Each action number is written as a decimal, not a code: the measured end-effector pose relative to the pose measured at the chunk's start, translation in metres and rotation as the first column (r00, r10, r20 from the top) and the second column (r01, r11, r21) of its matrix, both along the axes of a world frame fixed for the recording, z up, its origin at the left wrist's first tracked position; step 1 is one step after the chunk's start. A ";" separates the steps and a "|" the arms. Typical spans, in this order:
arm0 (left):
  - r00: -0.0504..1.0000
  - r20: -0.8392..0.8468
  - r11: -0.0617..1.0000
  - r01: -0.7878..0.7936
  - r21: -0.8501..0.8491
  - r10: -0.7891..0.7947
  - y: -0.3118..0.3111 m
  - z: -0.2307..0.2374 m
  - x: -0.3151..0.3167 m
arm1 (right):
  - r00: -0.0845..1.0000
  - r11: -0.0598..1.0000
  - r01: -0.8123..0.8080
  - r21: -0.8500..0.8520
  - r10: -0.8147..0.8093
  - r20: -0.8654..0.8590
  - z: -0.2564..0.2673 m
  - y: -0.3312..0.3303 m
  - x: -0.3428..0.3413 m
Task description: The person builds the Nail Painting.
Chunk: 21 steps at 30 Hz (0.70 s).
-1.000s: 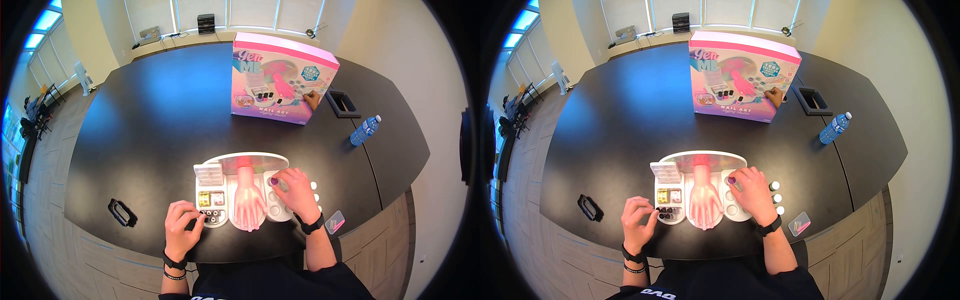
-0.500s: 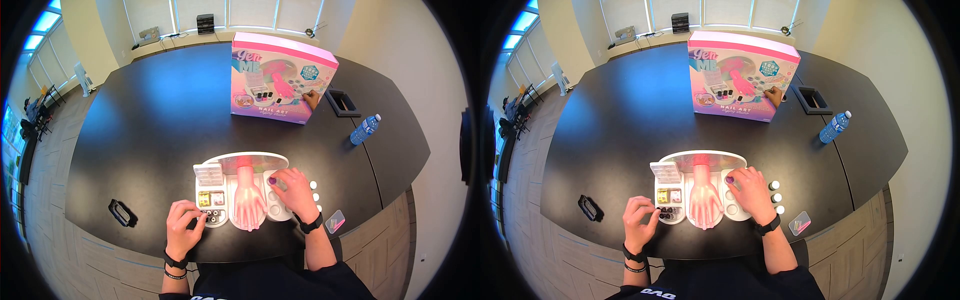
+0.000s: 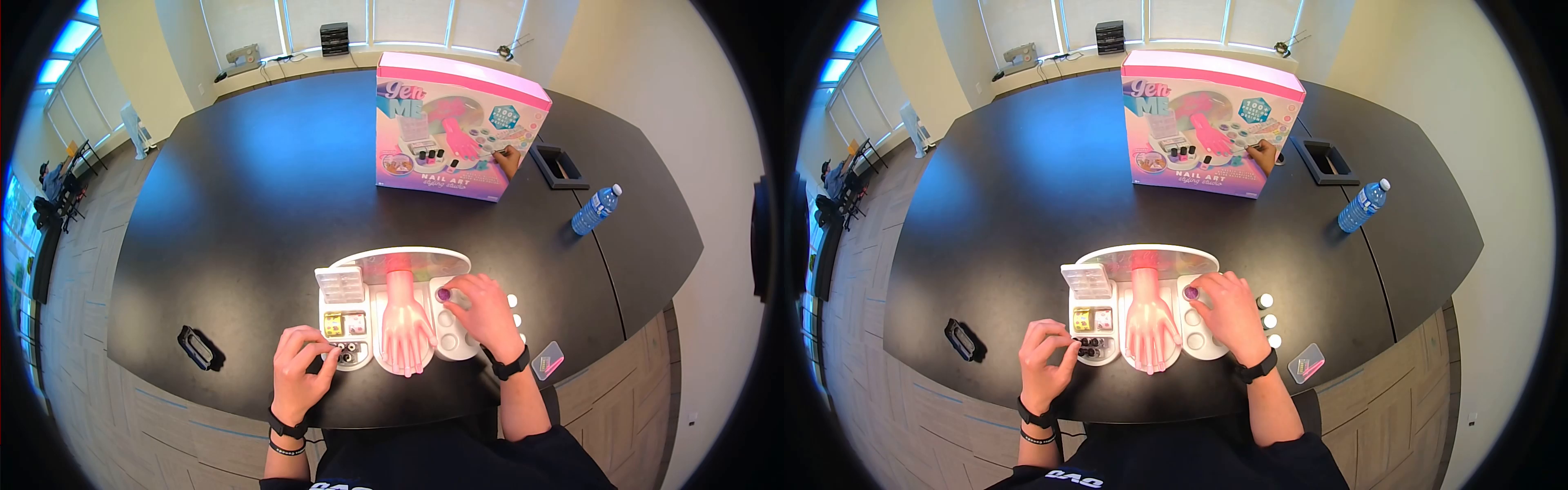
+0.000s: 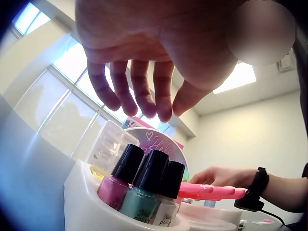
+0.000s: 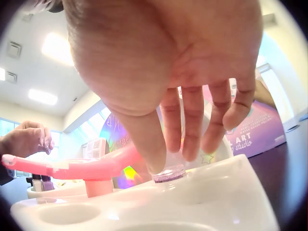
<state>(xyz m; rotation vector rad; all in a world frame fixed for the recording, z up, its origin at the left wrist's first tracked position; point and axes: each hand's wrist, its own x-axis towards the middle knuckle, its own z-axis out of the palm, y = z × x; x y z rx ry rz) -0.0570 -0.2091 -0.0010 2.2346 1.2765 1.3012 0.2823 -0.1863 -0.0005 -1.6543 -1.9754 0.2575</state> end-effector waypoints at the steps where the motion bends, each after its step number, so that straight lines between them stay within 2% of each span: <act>1: 1.000 -0.001 1.000 -0.001 0.001 0.001 0.000 0.001 0.000 | 1.000 1.000 0.011 -0.002 -0.011 -0.008 0.002 -0.001 0.002; 12: 1.000 -0.005 1.000 -0.017 -0.001 0.017 -0.001 0.002 -0.002 | 0.983 0.983 0.178 0.037 -0.180 0.034 0.012 -0.018 0.051; 14: 1.000 -0.005 1.000 -0.020 -0.001 0.020 -0.001 0.001 -0.003 | 0.955 0.957 0.287 -0.046 -0.283 0.087 0.011 -0.022 0.063; 16: 0.999 -0.008 0.999 -0.033 0.006 0.033 -0.001 0.000 -0.003 | 0.950 0.952 0.303 -0.043 -0.298 0.092 0.003 -0.024 0.076; 18: 0.999 -0.009 0.999 -0.034 0.009 0.034 -0.001 0.001 -0.003 | 0.923 0.914 0.380 -0.141 -0.366 0.118 -0.001 -0.026 0.083; 21: 0.999 -0.009 0.999 -0.037 0.012 0.038 -0.001 0.001 -0.003 | 0.908 0.888 0.415 -0.199 -0.390 0.152 -0.004 -0.029 0.088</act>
